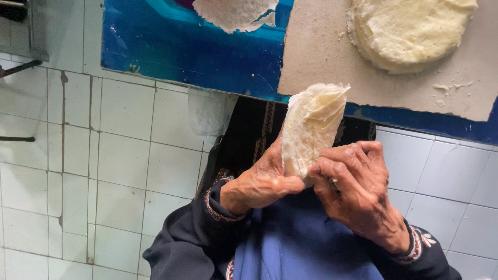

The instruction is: The person stretches thin dough sheets by hand, pulling each sheet's edges to widen it, and places the stretched sheet onto a growing round stack on a board on the table, repeating the stretch-and-layer cycle.

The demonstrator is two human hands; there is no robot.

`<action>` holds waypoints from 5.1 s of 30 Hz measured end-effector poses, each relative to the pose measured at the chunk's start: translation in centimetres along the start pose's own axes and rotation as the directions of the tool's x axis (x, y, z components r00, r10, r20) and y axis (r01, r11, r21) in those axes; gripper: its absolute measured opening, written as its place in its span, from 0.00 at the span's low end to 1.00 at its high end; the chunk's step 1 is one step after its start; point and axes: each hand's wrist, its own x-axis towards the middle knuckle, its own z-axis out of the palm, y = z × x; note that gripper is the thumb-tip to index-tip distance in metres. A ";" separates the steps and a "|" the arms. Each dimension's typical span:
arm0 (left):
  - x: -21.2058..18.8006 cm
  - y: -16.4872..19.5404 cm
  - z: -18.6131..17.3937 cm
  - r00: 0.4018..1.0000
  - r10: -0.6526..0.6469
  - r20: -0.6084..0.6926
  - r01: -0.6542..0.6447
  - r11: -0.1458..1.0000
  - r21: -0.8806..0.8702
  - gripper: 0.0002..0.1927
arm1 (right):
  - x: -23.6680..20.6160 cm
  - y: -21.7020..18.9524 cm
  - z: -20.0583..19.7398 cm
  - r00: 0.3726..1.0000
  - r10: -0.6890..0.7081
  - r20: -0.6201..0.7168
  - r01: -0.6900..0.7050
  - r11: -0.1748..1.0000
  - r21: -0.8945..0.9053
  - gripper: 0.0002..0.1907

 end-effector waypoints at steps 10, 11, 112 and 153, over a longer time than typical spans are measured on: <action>-0.1 0.0 0.0 1.000 0.005 0.020 -0.004 0.999 -0.041 0.53 | -0.7 0.0 0.7 0.999 0.017 -0.031 -0.017 1.000 0.013 0.14; -0.2 0.0 -0.1 1.000 -0.001 0.015 0.001 1.000 -0.026 0.53 | -0.9 0.1 0.8 0.998 0.057 -0.036 -0.056 0.998 0.030 0.14; 0.2 -2.8 1.4 0.928 -0.055 -0.367 0.047 0.998 -0.030 0.26 | -2.1 1.2 3.1 0.784 0.616 -0.082 -0.494 0.698 0.518 0.06; 1.1 -0.7 2.0 0.896 -0.198 -0.396 -0.005 0.890 -0.456 0.27 | -1.9 1.5 1.8 0.856 0.486 -0.174 -0.407 0.842 0.354 0.06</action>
